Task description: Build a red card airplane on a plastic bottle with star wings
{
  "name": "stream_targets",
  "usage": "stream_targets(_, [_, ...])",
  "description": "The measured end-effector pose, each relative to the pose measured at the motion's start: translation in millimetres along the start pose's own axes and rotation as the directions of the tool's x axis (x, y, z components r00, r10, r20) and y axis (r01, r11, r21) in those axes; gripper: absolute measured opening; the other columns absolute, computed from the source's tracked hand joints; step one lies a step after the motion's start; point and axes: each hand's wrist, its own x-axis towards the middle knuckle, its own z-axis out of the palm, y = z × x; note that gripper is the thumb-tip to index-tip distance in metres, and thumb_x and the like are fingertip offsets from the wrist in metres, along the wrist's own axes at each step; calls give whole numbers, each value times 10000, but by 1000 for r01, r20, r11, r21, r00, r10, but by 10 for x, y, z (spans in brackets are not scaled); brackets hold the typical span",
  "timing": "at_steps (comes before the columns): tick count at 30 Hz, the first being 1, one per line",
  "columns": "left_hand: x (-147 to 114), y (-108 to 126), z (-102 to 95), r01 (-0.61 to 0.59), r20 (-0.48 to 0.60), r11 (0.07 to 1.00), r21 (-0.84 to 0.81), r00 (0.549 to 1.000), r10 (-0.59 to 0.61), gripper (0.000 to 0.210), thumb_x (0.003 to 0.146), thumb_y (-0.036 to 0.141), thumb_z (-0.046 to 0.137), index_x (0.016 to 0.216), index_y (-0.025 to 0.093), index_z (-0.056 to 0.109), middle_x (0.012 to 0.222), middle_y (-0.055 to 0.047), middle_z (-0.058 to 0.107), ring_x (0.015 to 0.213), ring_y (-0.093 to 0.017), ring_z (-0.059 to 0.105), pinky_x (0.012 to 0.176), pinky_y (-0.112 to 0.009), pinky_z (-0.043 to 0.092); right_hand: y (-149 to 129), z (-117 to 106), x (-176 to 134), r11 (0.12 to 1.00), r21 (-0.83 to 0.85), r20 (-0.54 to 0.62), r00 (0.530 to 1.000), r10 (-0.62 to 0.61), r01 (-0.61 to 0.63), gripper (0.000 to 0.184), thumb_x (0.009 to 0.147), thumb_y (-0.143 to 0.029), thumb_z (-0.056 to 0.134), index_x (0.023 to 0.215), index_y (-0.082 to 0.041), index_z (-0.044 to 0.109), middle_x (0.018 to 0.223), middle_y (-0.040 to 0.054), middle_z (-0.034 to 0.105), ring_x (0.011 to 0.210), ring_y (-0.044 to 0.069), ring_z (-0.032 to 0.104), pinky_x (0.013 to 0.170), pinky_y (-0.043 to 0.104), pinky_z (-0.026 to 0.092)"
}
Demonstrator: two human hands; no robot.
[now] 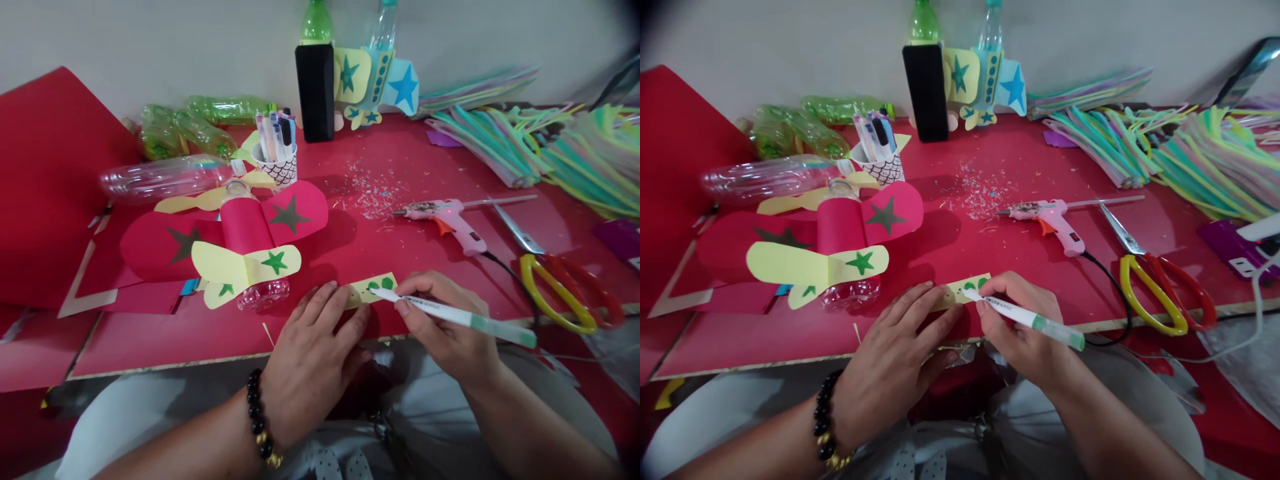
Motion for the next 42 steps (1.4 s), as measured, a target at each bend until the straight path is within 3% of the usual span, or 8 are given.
stream_targets(4, [9, -4, 4, 12, -13, 1000, 1, 1000, -12, 464, 895, 365, 602, 1334, 249, 505, 1466, -82, 418, 1367, -302, 354, 1106, -497, 384, -28, 37, 40, 1000, -22, 23, 1000, 10, -10, 54, 826, -185, 602, 807, -233, 588, 619, -47, 622, 489, 97, 540, 498, 230, 414])
stream_targets(14, [19, -7, 13, -4, -16, 1000, 6, 1000, 5, 446, 904, 385, 590, 1314, 229, 515, 1460, -107, 426, 1369, -306, 355, 1112, -493, 367, -42, 74, 73, 999, -34, 27, 1000, -6, 7, 47, 832, -187, 604, 795, -215, 608, 665, -28, 665, 531, 103, 584, 511, 222, 418])
stream_targets(19, [14, -9, 21, -5, -16, 1000, 6, 1000, 6, 453, 911, 395, 577, 1323, 221, 509, 1456, -101, 433, 1366, -300, 355, 1121, -492, 357, -34, 51, 61, 999, 21, 81, 996, -47, 45, 56, 828, -169, 596, 790, -208, 610, 646, -38, 643, 525, 89, 567, 506, 207, 413])
stream_targets(26, [22, -8, 16, -16, -18, 1000, 13, 1000, 16, 462, 893, 389, 603, 1316, 224, 517, 1455, -104, 434, 1365, -306, 356, 1112, -489, 370, -34, 75, 63, 1000, -21, -2, 1000, 16, -17, 50, 831, -173, 601, 789, -199, 611, 620, -38, 626, 504, 86, 540, 508, 209, 411])
stream_targets(31, [19, -10, 23, -20, -35, 1000, 21, 999, 21, 464, 897, 388, 599, 1321, 221, 514, 1444, -105, 447, 1355, -306, 371, 1104, -491, 379, -25, 72, 57, 999, 8, 56, 998, -32, 32, 66, 834, -158, 597, 789, -205, 608, 655, -34, 644, 537, 86, 562, 519, 204, 415])
stream_targets(42, [6, -10, 32, -28, -37, 999, 26, 999, 29, 455, 903, 384, 587, 1319, 215, 518, 1445, -112, 444, 1353, -310, 371, 1104, -496, 380, -24, 67, 71, 999, 8, 27, 999, -31, 31, 67, 833, -150, 596, 787, -198, 605, 650, -34, 634, 539, 79, 557, 526, 201, 419])
